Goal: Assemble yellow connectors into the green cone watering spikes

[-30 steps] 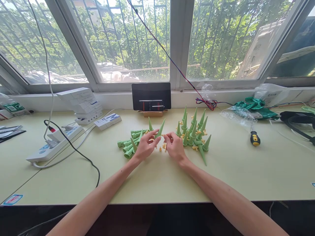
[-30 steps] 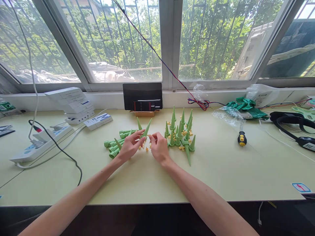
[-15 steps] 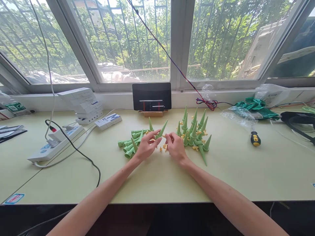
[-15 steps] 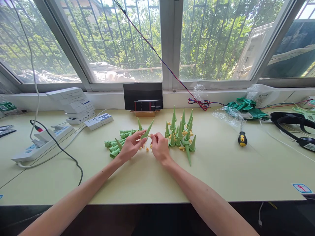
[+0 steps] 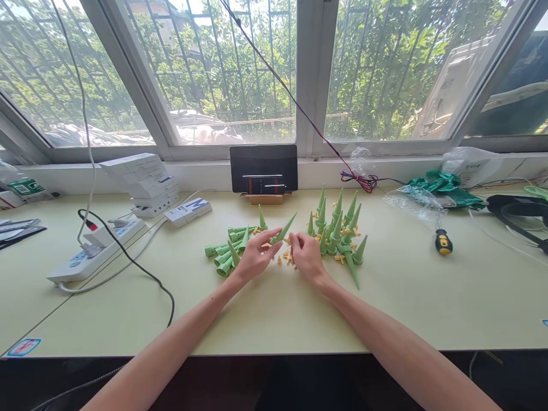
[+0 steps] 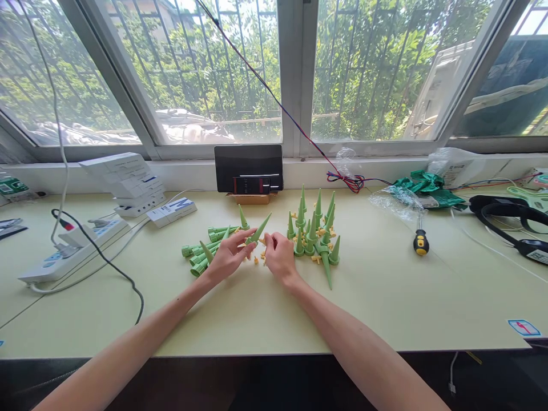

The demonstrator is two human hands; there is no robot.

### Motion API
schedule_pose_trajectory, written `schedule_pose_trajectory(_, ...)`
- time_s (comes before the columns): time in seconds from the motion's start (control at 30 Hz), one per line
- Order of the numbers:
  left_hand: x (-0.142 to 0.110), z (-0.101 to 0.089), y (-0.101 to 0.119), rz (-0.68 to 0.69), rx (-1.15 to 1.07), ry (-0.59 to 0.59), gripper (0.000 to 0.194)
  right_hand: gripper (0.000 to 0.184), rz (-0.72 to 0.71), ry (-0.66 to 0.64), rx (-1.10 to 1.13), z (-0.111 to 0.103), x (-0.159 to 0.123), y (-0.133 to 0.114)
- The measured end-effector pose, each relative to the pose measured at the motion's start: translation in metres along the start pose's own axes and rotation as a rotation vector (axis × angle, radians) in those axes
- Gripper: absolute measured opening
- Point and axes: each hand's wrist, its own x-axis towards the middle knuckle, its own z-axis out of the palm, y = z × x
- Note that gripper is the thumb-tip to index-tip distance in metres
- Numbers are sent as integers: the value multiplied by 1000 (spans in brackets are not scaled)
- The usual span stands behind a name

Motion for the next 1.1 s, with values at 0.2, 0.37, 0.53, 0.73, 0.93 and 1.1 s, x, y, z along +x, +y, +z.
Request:
schedule_pose_trajectory(0.2, 0, -1, -3, 20, -8, -26, 44, 41, 7, 5, -11, 0, 0, -1)
schedule_pose_trajectory(0.37, 1, -2, -5, 51, -34, -62, 42, 41, -2, 10, -26, 1, 1, -1)
schedule_pose_trajectory(0.53, 1, -2, -6, 72, -60, -98, 39, 40, 27, -11, -32, 0, 0, -3)
schedule_pose_trajectory(0.73, 2, -3, -5, 86, -80, -117, 38, 38, 52, -45, 6, -1, 1, -4)
schedule_pose_trajectory(0.93, 2, -1, 0, 68, -65, -84, 37, 39, 77, -50, 46, 0, 1, -3)
schedule_pose_trajectory(1.1, 2, 1, 5, 22, -55, -20, 36, 41, 17, -27, 13, 2, -1, -4)
